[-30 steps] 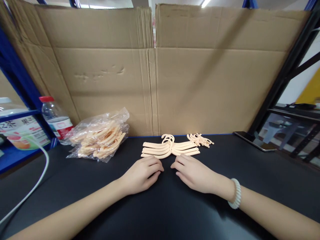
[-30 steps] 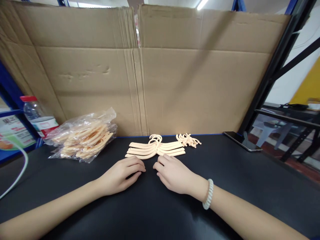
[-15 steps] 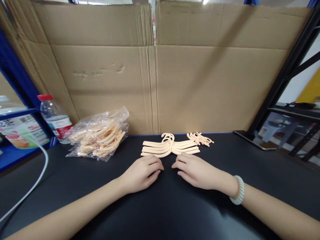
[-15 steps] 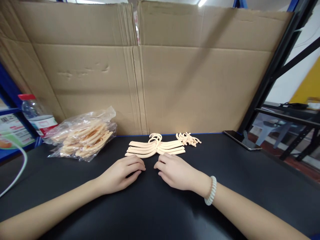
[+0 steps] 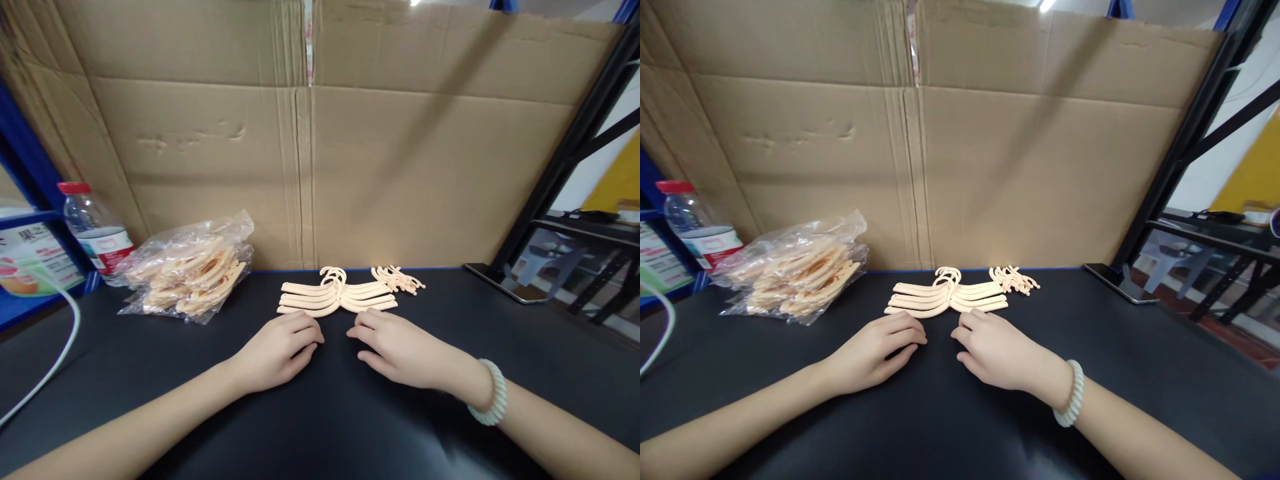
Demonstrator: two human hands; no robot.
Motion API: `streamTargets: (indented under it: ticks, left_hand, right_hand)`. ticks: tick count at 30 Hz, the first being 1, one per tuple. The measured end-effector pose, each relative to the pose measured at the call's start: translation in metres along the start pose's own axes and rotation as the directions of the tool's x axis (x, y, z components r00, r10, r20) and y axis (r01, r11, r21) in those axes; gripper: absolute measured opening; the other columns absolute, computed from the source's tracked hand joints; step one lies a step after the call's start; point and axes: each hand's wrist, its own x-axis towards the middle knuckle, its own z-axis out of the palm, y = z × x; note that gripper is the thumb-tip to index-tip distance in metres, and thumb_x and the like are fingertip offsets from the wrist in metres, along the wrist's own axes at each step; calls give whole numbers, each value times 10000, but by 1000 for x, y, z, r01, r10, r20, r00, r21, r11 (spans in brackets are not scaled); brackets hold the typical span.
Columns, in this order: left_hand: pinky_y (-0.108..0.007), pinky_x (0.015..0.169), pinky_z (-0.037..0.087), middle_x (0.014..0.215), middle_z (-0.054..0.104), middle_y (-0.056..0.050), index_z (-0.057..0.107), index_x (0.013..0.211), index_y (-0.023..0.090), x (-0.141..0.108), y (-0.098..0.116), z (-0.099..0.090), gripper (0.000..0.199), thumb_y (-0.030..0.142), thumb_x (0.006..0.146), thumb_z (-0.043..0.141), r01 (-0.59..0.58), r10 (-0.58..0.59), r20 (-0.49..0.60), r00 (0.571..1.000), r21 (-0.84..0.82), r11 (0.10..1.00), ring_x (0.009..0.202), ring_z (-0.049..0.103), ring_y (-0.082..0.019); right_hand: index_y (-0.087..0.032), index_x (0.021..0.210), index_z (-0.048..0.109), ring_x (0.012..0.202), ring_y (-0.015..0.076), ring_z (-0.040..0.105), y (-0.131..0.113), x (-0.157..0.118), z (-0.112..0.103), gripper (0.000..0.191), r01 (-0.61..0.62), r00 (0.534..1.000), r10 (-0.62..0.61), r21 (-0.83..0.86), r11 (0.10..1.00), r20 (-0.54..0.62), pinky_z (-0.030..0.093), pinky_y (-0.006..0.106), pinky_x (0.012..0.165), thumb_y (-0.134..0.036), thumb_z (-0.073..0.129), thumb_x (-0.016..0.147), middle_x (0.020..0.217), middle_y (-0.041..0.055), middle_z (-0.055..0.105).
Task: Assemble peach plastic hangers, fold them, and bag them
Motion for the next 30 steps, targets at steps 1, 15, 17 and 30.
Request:
streamTargets:
  ticks: [1,15,17,30]
  left_hand:
    - [-308,814,502,983,655,-61,630,1020,194,0,0,0,227,140,928,430,-1,1,0,1000,-1,1000,920,600,-190]
    - [-336,813,505,969,665,-61,620,990,199,2,-2,-1,210,134,913,436,13,-8,-77,997,66,998,907,614,-200]
    - [-343,822,504,967,666,-63,616,984,197,2,-2,0,202,132,901,444,27,-16,-116,993,91,995,912,614,-205]
    - [-420,854,485,1093,650,-101,580,1070,177,2,-3,0,252,160,850,460,178,-148,-159,976,195,965,1017,589,-271]
  right_hand:
    - [-135,1160,630,916,234,567,0,0,1,282,1,1000,-1,-8,1000,-3,485,366,838,-206,546,900,988,98,595]
    - [-175,994,678,805,169,628,56,-4,-22,230,-35,974,60,117,993,-218,477,292,778,-180,457,929,908,51,696]
    - [-164,1006,678,831,188,641,88,-11,-27,236,-218,900,242,105,970,-362,475,297,757,-197,461,922,950,72,712]
    - [-121,924,738,774,200,672,179,-46,6,229,-608,726,606,109,787,-324,481,266,718,-199,537,845,886,101,749]
